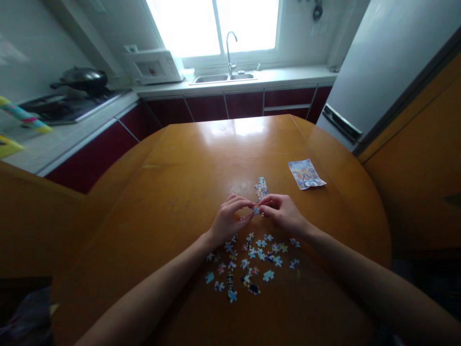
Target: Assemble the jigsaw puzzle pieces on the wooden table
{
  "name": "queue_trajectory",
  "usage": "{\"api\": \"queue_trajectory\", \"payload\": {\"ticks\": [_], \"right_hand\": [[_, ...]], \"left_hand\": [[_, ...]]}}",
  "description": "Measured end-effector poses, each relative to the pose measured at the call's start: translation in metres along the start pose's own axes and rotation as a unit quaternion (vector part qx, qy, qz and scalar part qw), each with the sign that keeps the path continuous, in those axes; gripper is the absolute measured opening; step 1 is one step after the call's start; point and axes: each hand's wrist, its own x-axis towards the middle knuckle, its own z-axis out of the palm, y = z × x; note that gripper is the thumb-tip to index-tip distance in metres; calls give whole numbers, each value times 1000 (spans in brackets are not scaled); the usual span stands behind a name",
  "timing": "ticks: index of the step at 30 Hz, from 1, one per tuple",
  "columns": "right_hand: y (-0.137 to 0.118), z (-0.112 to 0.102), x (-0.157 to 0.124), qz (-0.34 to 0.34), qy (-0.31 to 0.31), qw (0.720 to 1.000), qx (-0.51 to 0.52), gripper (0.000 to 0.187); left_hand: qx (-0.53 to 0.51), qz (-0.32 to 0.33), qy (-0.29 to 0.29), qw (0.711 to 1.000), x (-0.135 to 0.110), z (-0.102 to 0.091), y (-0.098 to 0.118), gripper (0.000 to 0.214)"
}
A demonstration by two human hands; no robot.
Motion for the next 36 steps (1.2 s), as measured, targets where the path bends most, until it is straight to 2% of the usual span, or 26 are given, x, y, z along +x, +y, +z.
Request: {"api": "queue_trajectory", "payload": {"ticks": [7,20,24,28,32,36], "right_hand": [[-7,-1,-2,-12,-5,998,-56,13],[-6,-2,-1,-15,-12,998,-55,14],[-1,-3,2,-28,31,997,-70,17],[5,-11,7,-57,85,984,-142,16],[11,-20,14,-91,122,963,-224,15],[17,-25,20,-114,118,943,-289,16]], "left_hand": [[-4,2,-13,1000,-1,1,-1,17],[12,-2,-13,1000,0,3,1,15],[26,-2,5,1000,5,-3,0,15],[44,-5,21,999,19,-14,0,18],[75,15,-5,997,41,-16,-16,15],[103,21,-15,994,63,-4,-54,13]]}}
